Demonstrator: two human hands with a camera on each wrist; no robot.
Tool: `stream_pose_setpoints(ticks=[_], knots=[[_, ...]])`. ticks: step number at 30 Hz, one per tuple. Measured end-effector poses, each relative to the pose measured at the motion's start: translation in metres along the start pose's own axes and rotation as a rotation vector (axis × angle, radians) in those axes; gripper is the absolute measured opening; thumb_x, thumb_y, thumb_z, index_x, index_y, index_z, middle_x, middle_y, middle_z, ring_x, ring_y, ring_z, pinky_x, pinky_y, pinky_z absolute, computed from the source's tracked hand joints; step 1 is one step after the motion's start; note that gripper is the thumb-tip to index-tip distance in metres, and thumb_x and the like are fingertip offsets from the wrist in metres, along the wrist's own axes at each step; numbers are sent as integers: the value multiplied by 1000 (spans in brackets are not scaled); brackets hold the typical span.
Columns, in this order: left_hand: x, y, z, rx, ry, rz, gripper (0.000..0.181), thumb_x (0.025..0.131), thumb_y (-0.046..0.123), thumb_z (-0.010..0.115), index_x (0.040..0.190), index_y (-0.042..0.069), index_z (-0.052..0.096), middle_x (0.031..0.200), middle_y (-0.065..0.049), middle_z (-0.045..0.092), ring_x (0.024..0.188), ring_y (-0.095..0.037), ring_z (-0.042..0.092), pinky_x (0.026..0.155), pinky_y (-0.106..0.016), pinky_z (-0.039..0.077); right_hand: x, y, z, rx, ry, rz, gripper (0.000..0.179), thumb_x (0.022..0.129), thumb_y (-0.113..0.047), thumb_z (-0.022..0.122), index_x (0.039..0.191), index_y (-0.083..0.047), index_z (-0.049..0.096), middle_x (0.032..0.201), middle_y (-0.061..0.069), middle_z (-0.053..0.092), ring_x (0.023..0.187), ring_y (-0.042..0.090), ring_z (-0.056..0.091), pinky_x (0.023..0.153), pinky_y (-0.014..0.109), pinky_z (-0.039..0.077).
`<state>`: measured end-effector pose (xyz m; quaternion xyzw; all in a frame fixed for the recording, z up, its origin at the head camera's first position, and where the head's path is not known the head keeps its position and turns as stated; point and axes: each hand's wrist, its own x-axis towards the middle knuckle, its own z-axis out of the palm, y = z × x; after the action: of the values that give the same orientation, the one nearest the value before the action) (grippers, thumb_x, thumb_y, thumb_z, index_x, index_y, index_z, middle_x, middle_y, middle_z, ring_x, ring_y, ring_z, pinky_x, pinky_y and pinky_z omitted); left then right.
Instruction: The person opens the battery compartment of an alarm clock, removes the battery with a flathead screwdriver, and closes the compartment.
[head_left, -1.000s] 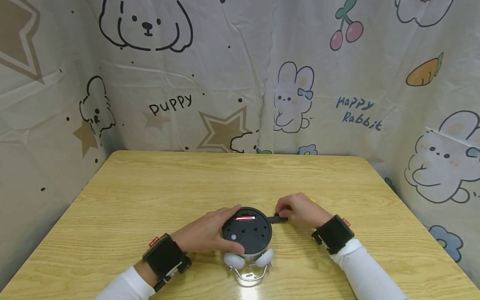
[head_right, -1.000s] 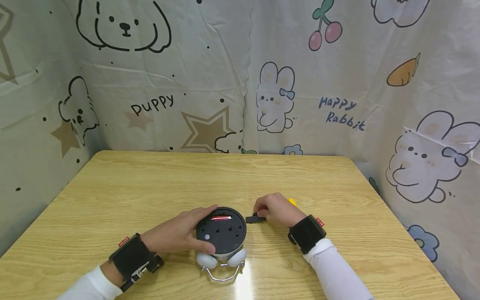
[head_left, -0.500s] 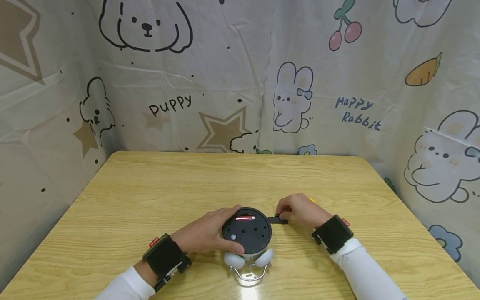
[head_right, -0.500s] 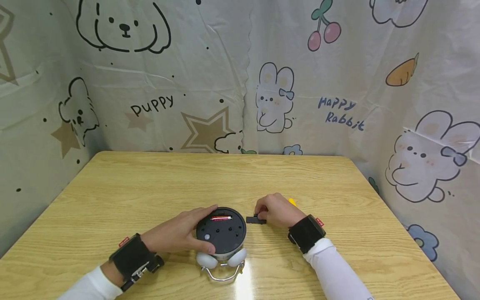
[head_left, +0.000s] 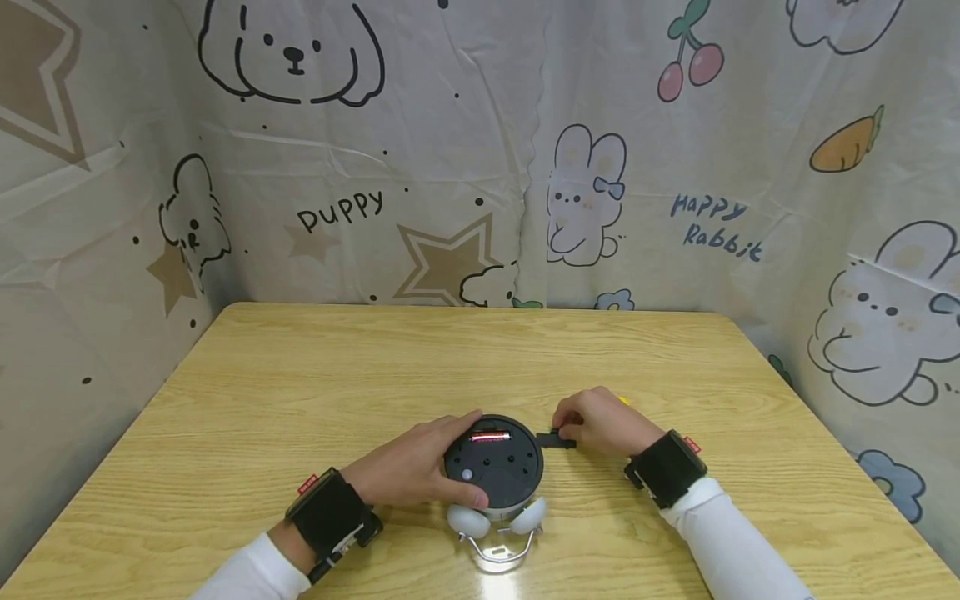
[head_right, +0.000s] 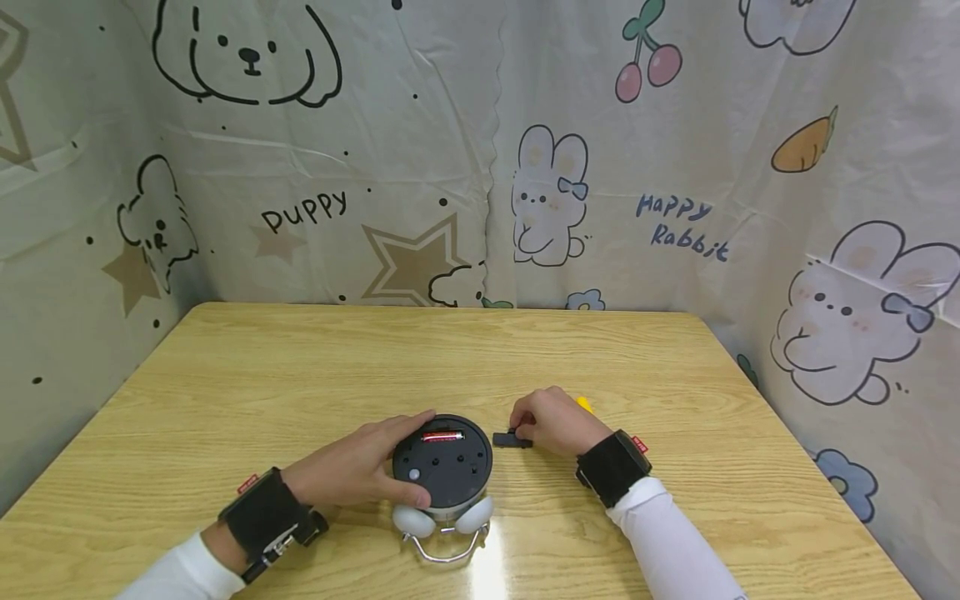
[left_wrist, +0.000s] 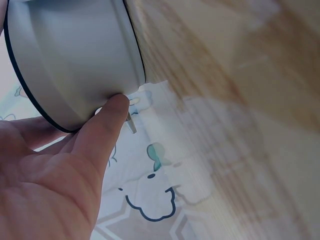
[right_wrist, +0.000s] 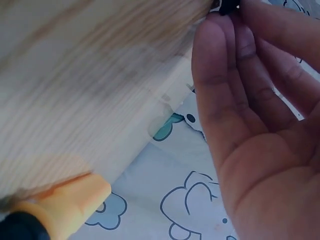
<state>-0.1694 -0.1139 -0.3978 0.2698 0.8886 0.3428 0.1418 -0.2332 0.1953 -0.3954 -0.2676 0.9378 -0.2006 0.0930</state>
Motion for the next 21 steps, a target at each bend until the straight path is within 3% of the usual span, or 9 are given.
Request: stream_pose_setpoints(ticks=[16, 21], knots=[[0, 0, 0, -2, -4, -5, 113, 78, 63, 83, 164, 11, 31, 160, -15, 47, 144, -29, 50, 115, -51, 47, -4, 0, -3, -54, 67, 0, 16, 96, -5, 70, 107, -10, 81, 103, 2, 79, 87, 8, 66, 80, 30, 59], [0, 0, 0, -4, -5, -8, 113, 78, 63, 83, 164, 12, 31, 161, -15, 46, 145, -30, 49, 116, -52, 46, -5, 4, -8, -54, 78, -6, 13, 96, -9, 72, 107, -9, 80, 101, 2, 78, 84, 7, 64, 77, 27, 58]])
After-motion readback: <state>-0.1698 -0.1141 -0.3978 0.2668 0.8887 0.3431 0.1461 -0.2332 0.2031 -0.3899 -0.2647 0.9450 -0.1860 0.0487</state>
